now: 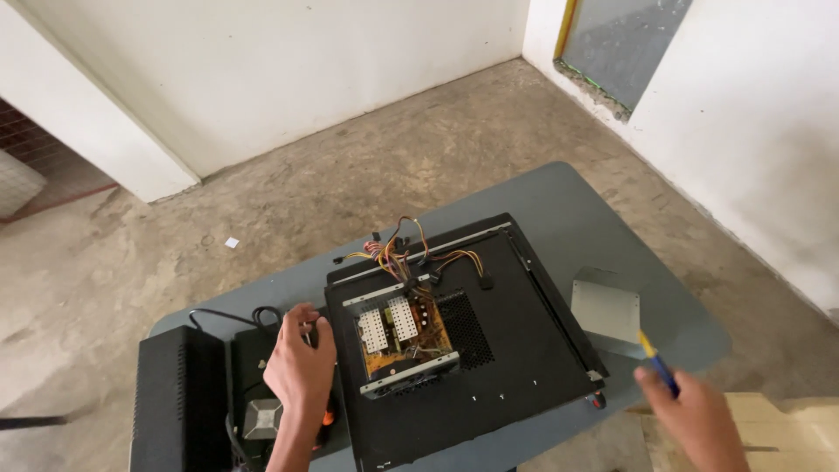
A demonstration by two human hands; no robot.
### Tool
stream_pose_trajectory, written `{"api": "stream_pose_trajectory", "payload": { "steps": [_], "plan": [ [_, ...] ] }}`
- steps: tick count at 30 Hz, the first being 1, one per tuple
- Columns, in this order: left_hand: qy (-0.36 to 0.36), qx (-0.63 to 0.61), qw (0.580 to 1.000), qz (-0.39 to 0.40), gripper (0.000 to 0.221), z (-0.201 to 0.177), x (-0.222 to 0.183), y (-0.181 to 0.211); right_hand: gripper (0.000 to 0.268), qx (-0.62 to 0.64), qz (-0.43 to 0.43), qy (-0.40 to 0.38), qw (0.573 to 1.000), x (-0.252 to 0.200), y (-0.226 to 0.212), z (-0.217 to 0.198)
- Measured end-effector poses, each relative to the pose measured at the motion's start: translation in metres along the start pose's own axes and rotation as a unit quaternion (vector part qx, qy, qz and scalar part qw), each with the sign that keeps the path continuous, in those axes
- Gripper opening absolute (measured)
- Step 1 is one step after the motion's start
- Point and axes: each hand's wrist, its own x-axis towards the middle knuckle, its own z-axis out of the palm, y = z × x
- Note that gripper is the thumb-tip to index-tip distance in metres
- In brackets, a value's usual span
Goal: Cleaning internal computer components like the power supply unit and CPU fan using a brush.
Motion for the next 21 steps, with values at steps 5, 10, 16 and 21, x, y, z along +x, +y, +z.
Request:
{"api": "stream_pose_trajectory", "payload": {
  "steps": [5, 10, 16, 21],
  "plan": [
    [0.042, 0.078, 0.991, 0.097, 0.031, -0.002, -0.031, 0.004, 0.059, 0.282, -0.152, 0.131, 0.938, -0.03, -0.088, -0.049],
    [-0.008, 0.033, 0.954, 0.298, 0.033, 0.026, -0.046, 0.031, 0.045, 0.305, -0.351, 0.123, 0.877, -0.007, -0.191, 0.01],
    [-0.102, 0.138, 0.959, 0.224, 0.057, 0.08, -0.036, 0.028, 0.042, 0.287, -0.4, 0.093, 0.865, 0.002, -0.244, 0.082],
    [-0.156, 0.187, 0.949, 0.198, 0.072, 0.082, -0.04, 0.032, 0.053, 0.285, -0.344, 0.04, 0.894, -0.005, -0.237, 0.069]
  ]
}}
